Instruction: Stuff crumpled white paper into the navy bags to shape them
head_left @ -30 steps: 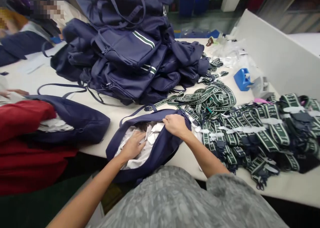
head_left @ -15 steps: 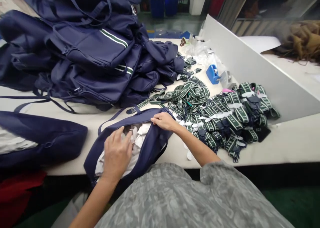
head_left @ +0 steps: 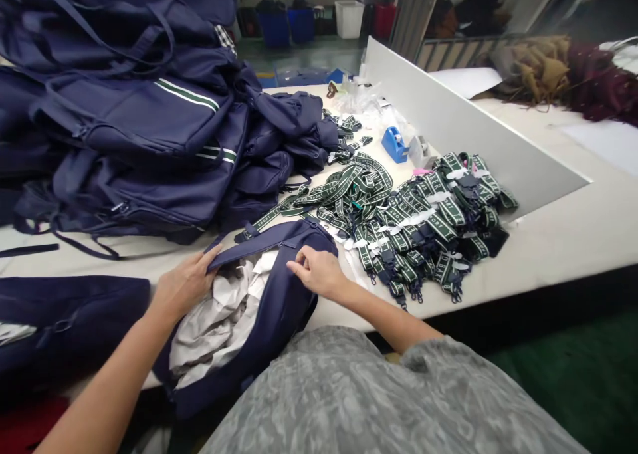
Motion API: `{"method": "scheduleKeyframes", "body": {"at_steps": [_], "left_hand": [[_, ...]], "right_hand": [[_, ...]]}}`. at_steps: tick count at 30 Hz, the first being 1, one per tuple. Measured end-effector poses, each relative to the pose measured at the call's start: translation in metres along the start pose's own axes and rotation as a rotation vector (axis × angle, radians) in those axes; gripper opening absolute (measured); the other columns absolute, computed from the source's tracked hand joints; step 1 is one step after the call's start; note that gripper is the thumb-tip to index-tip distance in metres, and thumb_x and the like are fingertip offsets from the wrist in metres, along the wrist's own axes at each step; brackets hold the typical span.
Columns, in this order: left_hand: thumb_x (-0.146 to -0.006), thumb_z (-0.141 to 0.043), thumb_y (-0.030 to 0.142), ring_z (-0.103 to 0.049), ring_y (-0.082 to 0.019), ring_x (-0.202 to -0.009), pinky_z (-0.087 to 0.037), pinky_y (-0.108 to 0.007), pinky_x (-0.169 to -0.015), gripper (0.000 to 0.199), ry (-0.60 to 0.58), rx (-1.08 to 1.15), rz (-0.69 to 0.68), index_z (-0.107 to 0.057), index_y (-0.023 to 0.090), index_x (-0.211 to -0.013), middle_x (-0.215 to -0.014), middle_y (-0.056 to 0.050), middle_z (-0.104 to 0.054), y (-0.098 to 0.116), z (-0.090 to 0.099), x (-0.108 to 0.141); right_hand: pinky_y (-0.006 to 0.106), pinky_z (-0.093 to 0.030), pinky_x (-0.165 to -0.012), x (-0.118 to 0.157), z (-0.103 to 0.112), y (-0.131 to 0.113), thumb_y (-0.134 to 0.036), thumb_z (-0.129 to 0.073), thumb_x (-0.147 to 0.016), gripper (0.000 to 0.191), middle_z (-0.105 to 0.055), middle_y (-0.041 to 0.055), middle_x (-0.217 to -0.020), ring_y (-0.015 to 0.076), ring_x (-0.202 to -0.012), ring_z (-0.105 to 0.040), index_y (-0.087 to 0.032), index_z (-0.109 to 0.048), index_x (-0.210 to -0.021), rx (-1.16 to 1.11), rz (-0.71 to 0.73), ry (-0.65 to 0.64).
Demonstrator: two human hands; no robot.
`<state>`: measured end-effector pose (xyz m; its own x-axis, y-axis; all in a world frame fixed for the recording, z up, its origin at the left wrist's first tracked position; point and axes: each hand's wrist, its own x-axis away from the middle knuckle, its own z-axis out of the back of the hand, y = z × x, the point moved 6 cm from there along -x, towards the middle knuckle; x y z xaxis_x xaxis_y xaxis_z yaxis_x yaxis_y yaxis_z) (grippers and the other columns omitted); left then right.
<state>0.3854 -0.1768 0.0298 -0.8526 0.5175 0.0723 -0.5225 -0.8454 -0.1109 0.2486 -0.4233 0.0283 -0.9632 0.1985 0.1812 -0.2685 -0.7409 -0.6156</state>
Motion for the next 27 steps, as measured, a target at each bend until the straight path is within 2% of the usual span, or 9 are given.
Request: {"method": "scheduleKeyframes", "body": {"at_steps": [2, 4, 6, 8, 13, 17, 22, 24, 27], "left_hand": [[-0.097, -0.040, 0.033, -0.067, -0.032, -0.099, -0.049, -0.036, -0.073, 0.054, 0.069, -0.016, 0.037, -0.043, 0.021, -0.150, -0.122, -0.012, -0.067, 0.002, 0.004, 0.009], [-0.098, -0.037, 0.031, -0.069, -0.033, -0.092, -0.049, -0.037, -0.072, 0.051, 0.103, -0.023, 0.099, -0.048, 0.019, -0.146, -0.110, -0.014, -0.072, 0.002, 0.006, 0.013], [-0.097, -0.036, 0.031, -0.069, -0.033, -0.084, -0.049, -0.039, -0.073, 0.049, 0.106, -0.002, 0.167, -0.054, 0.016, -0.140, -0.097, -0.016, -0.073, 0.000, 0.009, 0.011], [-0.097, -0.036, 0.032, -0.069, -0.032, -0.081, -0.050, -0.040, -0.076, 0.048, 0.119, 0.042, 0.221, -0.058, 0.014, -0.135, -0.092, -0.017, -0.073, -0.002, 0.015, 0.007], [-0.098, -0.029, 0.031, -0.069, -0.034, -0.088, -0.050, -0.044, -0.083, 0.050, 0.202, 0.135, 0.299, -0.058, 0.011, -0.135, -0.095, -0.018, -0.072, 0.014, 0.043, 0.001], [-0.095, -0.034, 0.026, -0.070, -0.036, -0.093, -0.050, -0.048, -0.088, 0.049, 0.197, 0.237, 0.337, -0.059, 0.010, -0.134, -0.101, -0.022, -0.072, 0.036, 0.054, -0.002], [-0.090, -0.038, 0.022, -0.068, -0.034, -0.103, -0.050, -0.045, -0.092, 0.051, 0.167, 0.338, 0.268, -0.056, 0.012, -0.137, -0.116, -0.020, -0.070, 0.043, 0.053, 0.007], [-0.089, -0.040, 0.022, -0.065, -0.036, -0.108, -0.050, -0.045, -0.093, 0.053, 0.209, 0.268, 0.198, -0.054, 0.009, -0.138, -0.119, -0.021, -0.067, 0.044, 0.054, 0.018], [-0.090, -0.041, 0.024, -0.064, -0.039, -0.106, -0.051, -0.048, -0.089, 0.055, 0.275, 0.068, 0.138, -0.052, 0.005, -0.140, -0.112, -0.024, -0.067, 0.043, 0.059, 0.035]], "right_hand": [[0.037, -0.048, -0.082, 0.029, -0.024, -0.005, -0.060, -0.050, -0.094, 0.069, -0.073, 0.0089, -0.093, 0.0257, -0.086, -0.069, -0.019, -0.040, -0.148, -0.122, -0.038, -0.057], [0.044, -0.048, -0.090, 0.050, -0.050, -0.012, -0.063, -0.047, -0.094, 0.090, -0.067, 0.0188, -0.119, 0.0307, -0.102, -0.068, -0.015, -0.009, -0.159, -0.229, -0.043, -0.117], [0.049, -0.044, -0.101, 0.055, -0.068, -0.018, -0.064, -0.046, -0.093, 0.095, -0.048, 0.0248, -0.144, 0.0341, -0.125, -0.057, -0.016, 0.002, -0.160, -0.329, -0.039, -0.129], [0.050, -0.037, -0.110, 0.044, -0.076, -0.018, -0.065, -0.047, -0.092, 0.096, -0.034, 0.0244, -0.154, 0.0343, -0.139, -0.043, -0.020, 0.004, -0.160, -0.405, -0.046, -0.103], [0.050, -0.033, -0.113, -0.035, -0.060, -0.007, -0.072, -0.051, -0.086, 0.103, -0.033, 0.0231, -0.156, 0.0358, -0.145, -0.035, -0.025, 0.003, -0.160, -0.386, -0.101, -0.138], [0.043, -0.041, -0.107, -0.080, -0.030, -0.005, -0.059, -0.061, -0.083, 0.108, -0.042, 0.0233, -0.151, 0.0346, -0.137, -0.046, -0.017, 0.001, -0.160, -0.220, -0.092, -0.217], [0.040, -0.048, -0.097, -0.052, -0.020, -0.007, -0.036, -0.054, -0.090, 0.086, -0.058, 0.0280, -0.134, 0.0338, -0.121, -0.061, -0.001, -0.013, -0.156, 0.029, -0.027, -0.232], [0.042, -0.051, -0.089, -0.029, -0.025, -0.004, -0.034, -0.049, -0.093, 0.066, -0.066, 0.0282, -0.120, 0.0349, -0.109, -0.067, 0.001, -0.035, -0.148, 0.132, -0.069, -0.142], [0.039, -0.051, -0.083, -0.005, -0.033, -0.001, -0.033, -0.040, -0.098, 0.039, -0.072, 0.0218, -0.104, 0.0323, -0.099, -0.070, -0.009, -0.063, -0.117, 0.184, -0.105, -0.012]]}}
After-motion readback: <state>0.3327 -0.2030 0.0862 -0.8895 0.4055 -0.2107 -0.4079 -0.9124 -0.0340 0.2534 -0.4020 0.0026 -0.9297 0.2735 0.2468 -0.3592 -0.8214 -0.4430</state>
